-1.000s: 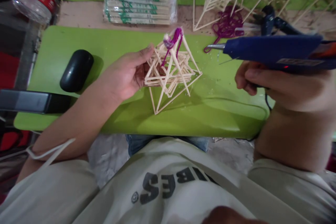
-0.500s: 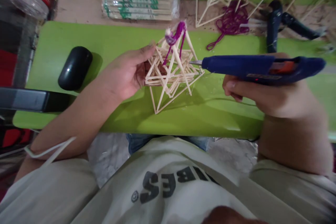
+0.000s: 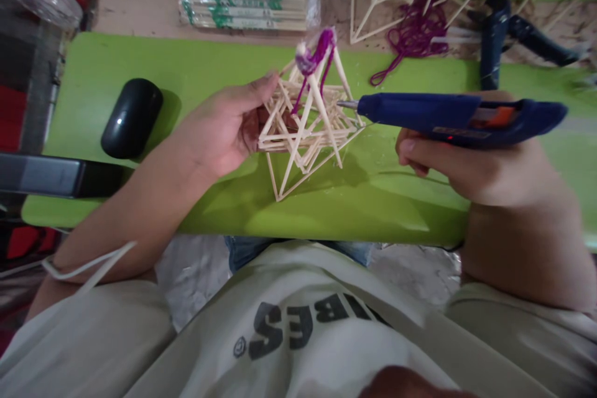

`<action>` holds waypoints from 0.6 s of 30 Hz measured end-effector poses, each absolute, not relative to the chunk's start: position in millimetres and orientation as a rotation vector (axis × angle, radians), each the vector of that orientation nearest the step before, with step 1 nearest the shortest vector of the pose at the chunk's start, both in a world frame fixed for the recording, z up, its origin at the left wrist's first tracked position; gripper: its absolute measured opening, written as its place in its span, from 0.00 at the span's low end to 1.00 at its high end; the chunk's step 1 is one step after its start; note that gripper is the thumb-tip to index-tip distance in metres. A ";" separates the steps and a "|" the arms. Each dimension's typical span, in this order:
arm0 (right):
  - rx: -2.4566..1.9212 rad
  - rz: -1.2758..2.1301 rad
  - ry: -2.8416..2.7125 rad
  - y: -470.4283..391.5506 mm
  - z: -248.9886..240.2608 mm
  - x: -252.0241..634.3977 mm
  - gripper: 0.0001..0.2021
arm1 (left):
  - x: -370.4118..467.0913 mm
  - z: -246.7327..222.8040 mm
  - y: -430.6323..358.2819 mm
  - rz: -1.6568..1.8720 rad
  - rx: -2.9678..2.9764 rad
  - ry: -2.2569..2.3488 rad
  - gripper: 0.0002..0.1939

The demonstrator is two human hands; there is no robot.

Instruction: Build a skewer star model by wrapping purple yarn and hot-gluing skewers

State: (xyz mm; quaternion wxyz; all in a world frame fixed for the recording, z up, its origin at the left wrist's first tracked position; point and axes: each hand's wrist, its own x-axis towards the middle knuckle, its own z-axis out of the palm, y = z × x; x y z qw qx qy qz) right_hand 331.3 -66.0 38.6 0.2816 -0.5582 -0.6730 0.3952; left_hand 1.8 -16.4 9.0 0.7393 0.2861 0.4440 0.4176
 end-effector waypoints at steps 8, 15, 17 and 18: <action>-1.442 1.050 -1.829 -64.3 39.4 327.4 0.11 | -3.7 4.3 -14.0 0.856 0.756 0.970 0.18; -1.416 1.071 -1.780 -64.1 33.9 329.3 0.08 | 3.8 12.2 -13.9 0.899 0.655 0.979 0.15; -1.415 1.077 -1.787 -63.5 34.4 328.6 0.09 | 3.9 12.5 -14.2 0.894 0.651 0.989 0.15; -1.420 1.079 -1.785 -63.3 34.9 328.4 0.09 | 3.4 12.0 -14.5 0.895 0.650 0.987 0.15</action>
